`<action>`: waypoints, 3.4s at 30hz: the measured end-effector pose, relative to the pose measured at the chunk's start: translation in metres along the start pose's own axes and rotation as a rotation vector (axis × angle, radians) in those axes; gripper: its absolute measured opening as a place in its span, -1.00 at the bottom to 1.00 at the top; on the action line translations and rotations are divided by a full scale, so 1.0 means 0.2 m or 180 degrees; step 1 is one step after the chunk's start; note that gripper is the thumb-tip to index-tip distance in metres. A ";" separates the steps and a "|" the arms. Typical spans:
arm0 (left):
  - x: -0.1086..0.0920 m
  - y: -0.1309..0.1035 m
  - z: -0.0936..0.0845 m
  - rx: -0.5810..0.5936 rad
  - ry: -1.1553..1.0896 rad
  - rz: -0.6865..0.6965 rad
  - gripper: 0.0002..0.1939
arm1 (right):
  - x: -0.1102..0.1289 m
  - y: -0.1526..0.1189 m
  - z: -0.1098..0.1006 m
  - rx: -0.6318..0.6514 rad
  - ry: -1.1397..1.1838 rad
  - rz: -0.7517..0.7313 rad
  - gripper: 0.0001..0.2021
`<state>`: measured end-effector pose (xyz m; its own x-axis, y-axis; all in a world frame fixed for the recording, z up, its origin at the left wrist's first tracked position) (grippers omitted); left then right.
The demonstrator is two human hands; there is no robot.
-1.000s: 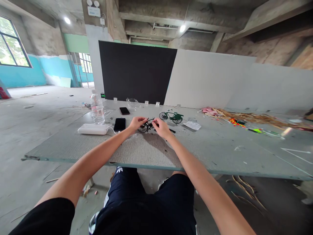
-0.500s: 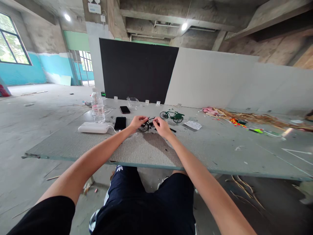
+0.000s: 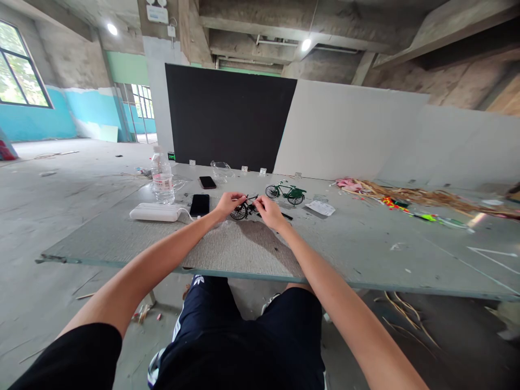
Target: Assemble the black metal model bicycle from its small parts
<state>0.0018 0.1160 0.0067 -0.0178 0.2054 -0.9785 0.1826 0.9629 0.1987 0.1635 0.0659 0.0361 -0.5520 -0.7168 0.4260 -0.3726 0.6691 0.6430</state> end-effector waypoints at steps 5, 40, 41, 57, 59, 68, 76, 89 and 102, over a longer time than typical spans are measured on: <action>-0.03 0.00 0.01 0.0027 0.0268 0.0129 -0.66 | -0.12 -0.03 0.09 0.0458 0.1484 0.0795 -0.68; -0.02 0.02 0.03 0.0119 0.0193 0.0193 -0.67 | -0.13 -0.02 -0.05 -0.0097 0.1016 0.0789 -0.57; -0.02 0.02 0.03 0.0126 0.0153 0.0196 -0.68 | -0.14 -0.01 -0.12 -0.0379 0.0558 0.0647 -0.55; -0.04 0.05 -0.08 -0.0124 0.0186 0.0357 -0.78 | -0.28 -0.02 -0.15 -0.0405 -0.0348 0.0369 -0.54; -0.04 0.04 -0.07 0.0140 0.0228 0.0333 -0.71 | -0.29 -0.02 -0.15 -0.0350 -0.0503 0.0420 -0.56; 0.06 0.07 -0.08 0.0346 0.0232 -0.0056 -0.56 | -0.30 -0.03 -0.14 -0.0162 -0.0863 0.0566 -0.61; 0.01 0.01 -0.07 0.0381 0.0376 0.0202 -0.47 | -0.29 -0.04 -0.13 -0.0032 -0.0808 0.0584 -0.65; 0.04 0.05 -0.04 0.0436 0.0130 0.0001 -0.65 | -0.27 -0.03 -0.15 0.0013 -0.0935 0.0501 -0.64; -0.04 -0.02 0.05 0.0683 0.0302 0.0249 -0.66 | 0.04 0.04 -0.08 -0.0074 -0.0423 -0.0469 -0.89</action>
<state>0.0119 0.1096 0.0129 -0.0858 0.3032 -0.9490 0.3915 0.8862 0.2478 0.1676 0.0632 0.0544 -0.5869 -0.7734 0.2395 -0.4401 0.5531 0.7074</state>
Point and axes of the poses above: each hand's wrist, its own y-axis towards the middle knuckle, its own z-axis out of the palm, x = y × z, the point moved 7 cm from there along y, towards the middle knuckle, and after that the axes turned 13 degrees about -z, right-handed, at the moved point
